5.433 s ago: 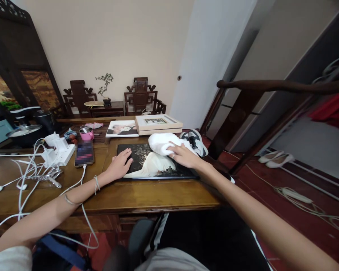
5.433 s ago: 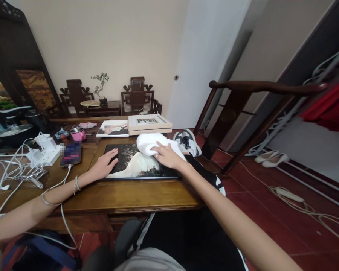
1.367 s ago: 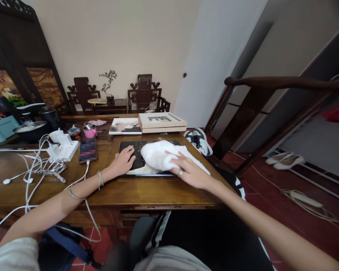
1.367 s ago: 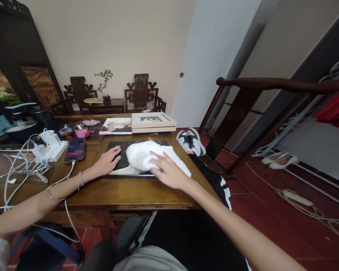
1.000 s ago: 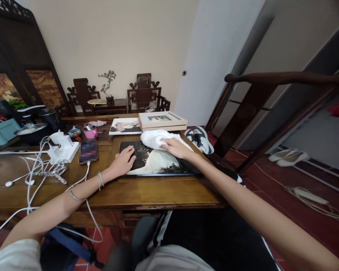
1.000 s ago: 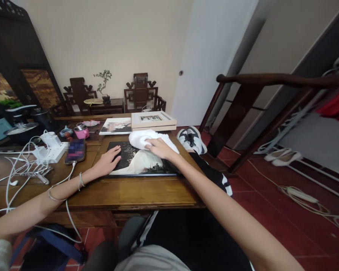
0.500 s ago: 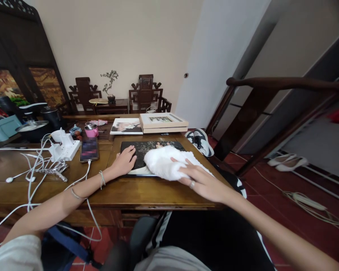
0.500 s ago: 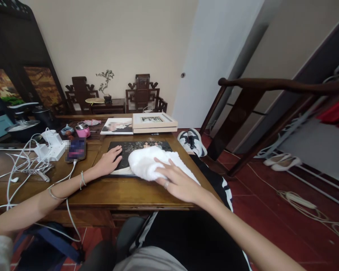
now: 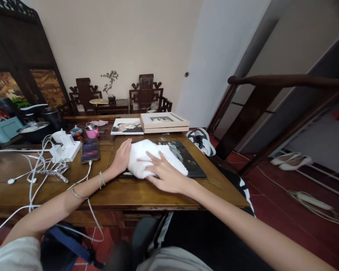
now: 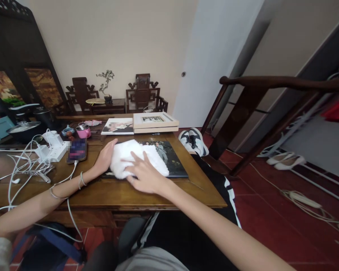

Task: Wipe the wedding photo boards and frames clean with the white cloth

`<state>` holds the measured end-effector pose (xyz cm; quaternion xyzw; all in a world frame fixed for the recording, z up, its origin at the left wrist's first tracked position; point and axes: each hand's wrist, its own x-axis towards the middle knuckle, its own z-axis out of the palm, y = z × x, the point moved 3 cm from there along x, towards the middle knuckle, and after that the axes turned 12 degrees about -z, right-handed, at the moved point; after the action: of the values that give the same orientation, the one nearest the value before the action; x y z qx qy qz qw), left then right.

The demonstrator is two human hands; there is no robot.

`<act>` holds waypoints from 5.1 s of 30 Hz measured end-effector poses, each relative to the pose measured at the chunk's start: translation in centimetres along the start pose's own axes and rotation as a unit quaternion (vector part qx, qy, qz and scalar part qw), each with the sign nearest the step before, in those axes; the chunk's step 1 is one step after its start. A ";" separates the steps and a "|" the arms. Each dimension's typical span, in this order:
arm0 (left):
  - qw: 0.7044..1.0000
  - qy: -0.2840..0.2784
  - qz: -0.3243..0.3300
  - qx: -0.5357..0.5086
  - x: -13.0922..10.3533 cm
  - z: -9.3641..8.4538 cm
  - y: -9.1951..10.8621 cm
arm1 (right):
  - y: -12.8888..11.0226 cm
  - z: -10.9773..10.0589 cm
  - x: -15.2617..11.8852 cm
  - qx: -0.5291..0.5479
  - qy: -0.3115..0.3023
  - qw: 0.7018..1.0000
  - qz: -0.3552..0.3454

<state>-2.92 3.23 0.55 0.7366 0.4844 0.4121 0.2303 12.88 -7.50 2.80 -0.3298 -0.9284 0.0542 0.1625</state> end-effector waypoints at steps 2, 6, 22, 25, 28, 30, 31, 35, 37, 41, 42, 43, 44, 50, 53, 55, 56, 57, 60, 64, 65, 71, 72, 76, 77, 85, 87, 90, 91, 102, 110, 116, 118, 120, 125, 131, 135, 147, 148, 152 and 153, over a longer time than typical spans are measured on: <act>1.000 -0.005 0.001 0.004 -0.2 0.0 0.2 | -1.5 -0.3 -1.9 0.026 -0.009 0.999 -0.036; 0.996 -0.040 0.004 0.076 -0.7 0.4 0.5 | -0.5 -1.1 -6.2 0.057 0.015 0.998 0.007; 0.970 -0.107 0.032 0.215 -0.9 1.0 0.4 | 9.7 -1.9 4.7 0.069 0.091 0.968 0.224; 0.972 -0.107 0.039 0.207 -0.9 0.9 0.3 | 9.0 -1.1 8.2 0.084 0.091 0.974 0.189; 0.977 -0.105 0.032 0.185 -0.9 0.8 0.4 | 8.0 -0.7 9.0 0.090 0.078 0.981 0.153; 0.979 -0.100 0.016 0.174 -0.9 0.7 0.5 | 8.2 -0.9 7.7 0.088 0.076 0.983 0.144; 0.980 -0.099 0.009 0.172 -0.9 0.7 0.5 | 8.6 -1.2 6.7 0.085 0.077 0.983 0.146; 0.978 -0.101 0.005 0.181 -1.0 1.0 0.5 | 11.9 -2.9 1.3 0.054 0.099 0.974 0.194; 0.976 -0.103 0.012 0.193 -1.1 1.0 0.4 | 13.1 -3.5 -1.5 0.039 0.107 0.969 0.221; 0.971 -0.106 0.012 0.213 -1.2 1.0 0.4 | 11.0 -3.2 -6.1 0.036 0.076 0.974 0.211; 0.971 -0.106 0.012 0.214 -1.2 1.0 0.5 | 9.5 -2.8 -7.1 0.039 0.064 0.978 0.197; 0.971 -0.105 0.012 0.212 -1.2 1.0 0.5 | 7.8 -2.5 -8.0 0.043 0.050 0.982 0.178; 0.972 -0.104 0.013 0.210 -1.2 1.0 0.5 | 6.0 -2.3 -8.9 0.050 0.045 0.983 0.170; 0.968 -0.113 0.014 0.222 -1.1 1.1 0.4 | 1.2 -2.7 -10.3 0.095 0.014 0.987 0.125; 0.967 -0.112 0.016 0.228 -1.1 1.2 0.3 | 4.4 -3.2 -8.4 0.076 0.023 0.987 0.142; 0.967 -0.113 0.018 0.226 -1.1 1.1 0.3 | 7.5 -3.4 -6.6 0.053 0.040 0.986 0.152; 0.968 -0.113 0.018 0.224 -1.0 1.1 0.2 | 9.1 -3.5 -5.7 0.043 0.050 0.985 0.160; 0.968 -0.114 0.017 0.222 -1.0 1.1 0.2 | 10.6 -3.6 -4.8 0.033 0.060 0.984 0.167; 0.970 -0.111 0.014 0.215 -1.0 1.1 0.0 | 13.6 -3.6 -2.7 0.013 0.084 0.979 0.186; 0.973 -0.102 0.011 0.209 -1.0 1.2 -0.2 | 13.7 -3.3 -2.4 0.007 0.088 0.977 0.194; 0.973 -0.101 0.011 0.208 -1.0 1.2 -0.2 | 13.0 -3.0 -2.9 0.008 0.084 0.979 0.188; 0.971 -0.106 0.008 0.216 -1.1 1.3 -0.1 | 5.6 -1.8 -9.1 0.039 0.062 0.990 0.120; 0.970 -0.109 0.006 0.217 -1.1 1.3 0.0 | 4.4 -1.8 -10.2 0.047 0.060 0.990 0.120; 0.970 -0.119 -0.003 0.213 -1.2 1.1 0.2 | 2.6 -2.2 -12.3 0.081 0.057 0.986 0.131; 0.970 -0.119 -0.004 0.212 -1.2 1.1 0.2 | 2.9 -2.4 -12.2 0.084 0.056 0.986 0.134; 0.968 -0.124 0.004 0.218 -1.0 1.2 0.0 | 12.4 -3.6 -5.3 0.041 0.094 0.981 0.166; 0.968 -0.125 0.007 0.218 -1.0 1.2 0.0 | 14.4 -3.6 -3.9 0.030 0.110 0.978 0.176; 0.967 -0.126 0.006 0.223 -1.0 1.2 0.0 | 15.1 -3.3 -3.0 0.021 0.122 0.975 0.187; 0.966 -0.127 0.004 0.225 -1.0 1.2 0.0 | 14.8 -3.2 -3.1 0.020 0.119 0.975 0.187; 0.964 -0.125 -0.009 0.236 -1.4 1.1 0.6 | 2.9 -1.9 -12.1 0.081 0.056 0.987 0.128; 0.964 -0.125 -0.013 0.234 -1.4 1.0 0.9 | 8.9 -2.8 -7.4 0.085 0.093 0.985 0.121; 0.964 -0.124 -0.009 0.233 -1.4 1.0 0.7 | 14.6 -3.3 -2.6 0.037 0.124 0.978 0.165; 0.965 -0.122 -0.007 0.234 -1.4 1.0 0.6 | 14.1 -3.2 -2.4 0.030 0.122 0.978 0.168; 0.965 -0.120 -0.007 0.234 -1.4 1.1 0.5 | 12.5 -2.7 -3.2 0.027 0.109 0.981 0.159; 0.964 -0.121 -0.008 0.237 -1.4 1.1 0.6 | 5.6 -1.3 -7.7 0.025 0.082 0.990 0.109; 0.962 -0.129 -0.012 0.242 -1.4 1.1 0.7 | 3.2 -2.1 -9.1 0.062 0.059 0.990 0.109; 0.962 -0.133 -0.012 0.238 -1.4 1.0 0.8 | 7.8 -2.9 -6.6 0.063 0.082 0.989 0.109; 0.963 -0.129 -0.002 0.235 -1.2 1.0 0.4 | 11.5 -2.3 -5.1 0.015 0.117 0.982 0.149; 0.963 -0.129 -0.001 0.236 -1.2 1.1 0.3 | 10.2 -2.1 -5.9 0.019 0.110 0.984 0.141; 0.963 -0.128 0.001 0.237 -1.2 1.1 0.4 | 4.9 -1.5 -9.5 0.027 0.085 0.990 0.111; 0.963 -0.128 0.000 0.237 -1.2 1.1 0.4 | 3.7 -1.5 -10.1 0.028 0.075 0.992 0.099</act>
<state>-1.99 1.99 -0.22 0.8166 0.5348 0.1875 0.1094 23.02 -10.98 0.75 -0.4186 -0.8744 0.0717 0.2347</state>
